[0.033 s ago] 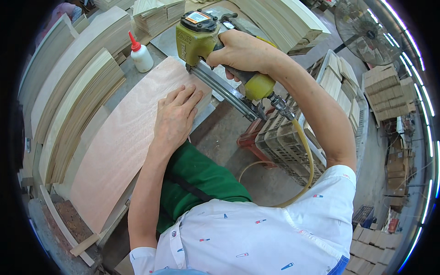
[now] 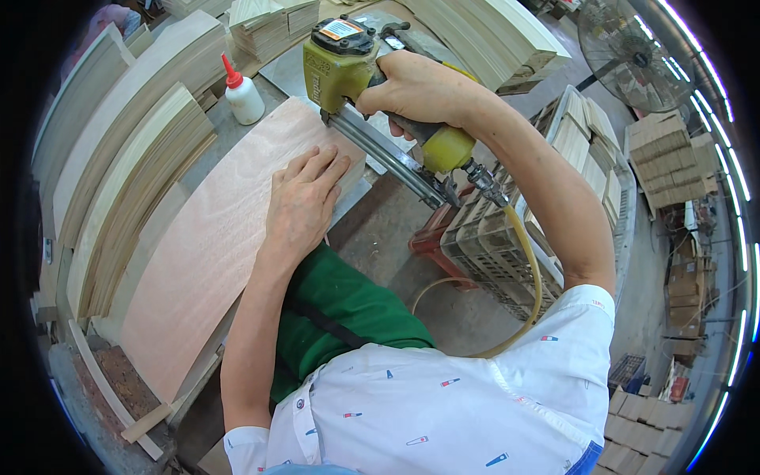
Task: Applying glue and using a pneumatic nail gun to assemble wooden drawer components at a workbench.
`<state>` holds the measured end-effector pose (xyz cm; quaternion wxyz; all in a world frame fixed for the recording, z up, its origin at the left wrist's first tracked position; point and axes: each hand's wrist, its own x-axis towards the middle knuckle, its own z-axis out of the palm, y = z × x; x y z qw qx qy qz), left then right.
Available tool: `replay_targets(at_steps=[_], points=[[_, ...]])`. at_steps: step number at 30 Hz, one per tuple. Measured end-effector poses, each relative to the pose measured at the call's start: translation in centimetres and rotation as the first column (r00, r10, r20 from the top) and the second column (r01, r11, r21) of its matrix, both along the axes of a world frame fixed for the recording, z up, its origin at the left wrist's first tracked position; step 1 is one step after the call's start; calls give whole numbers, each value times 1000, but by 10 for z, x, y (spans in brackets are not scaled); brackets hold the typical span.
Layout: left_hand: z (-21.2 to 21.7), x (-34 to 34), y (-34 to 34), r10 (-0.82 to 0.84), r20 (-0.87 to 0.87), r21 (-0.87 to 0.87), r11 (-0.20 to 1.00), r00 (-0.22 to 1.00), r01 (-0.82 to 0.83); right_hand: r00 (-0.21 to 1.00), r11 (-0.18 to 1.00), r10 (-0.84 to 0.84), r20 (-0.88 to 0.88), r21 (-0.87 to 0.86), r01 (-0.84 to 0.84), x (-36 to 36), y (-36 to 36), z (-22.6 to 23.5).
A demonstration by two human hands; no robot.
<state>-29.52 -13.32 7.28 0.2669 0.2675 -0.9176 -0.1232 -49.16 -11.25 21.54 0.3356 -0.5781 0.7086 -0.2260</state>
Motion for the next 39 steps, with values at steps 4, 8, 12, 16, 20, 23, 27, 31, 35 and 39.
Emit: replay_targets(at_steps=[4,8,12,16,20,23,27,31,35,39], points=[[2,-4,0,-2,4,-5,1000,1000,2,999,1000,2,-36,16,-2,-6,-1,-2],[1,-7,-1,1,-24,-17,1000,1000,-1,998,1000,6,-70,26,-4,-9,2,3],[-8,-2,-8,-48,-112,-40,998,993,43,998,998,-65,18,-11,65,-4,19,19],[-23,42,8,47,-154,-37,998,987,-53,996,995,-88,-34,-41,87,18,32,13],[8,142,63,279,-84,52,960,957,-275,989,984,-137,46,-104,141,-18,67,-6],[14,244,102,556,-84,89,831,827,-549,991,990,-122,49,-69,125,-12,72,-3],[11,344,171,952,-72,247,306,298,-919,994,994,-48,100,-93,58,1,60,-13],[-26,372,185,920,-285,571,388,269,-723,994,998,52,93,-23,-50,33,42,-6],[-38,356,174,919,-327,769,395,222,-502,983,989,132,126,-88,-121,59,43,-1],[-35,333,162,901,-322,567,430,292,-703,988,991,133,82,-38,-131,77,42,13]])
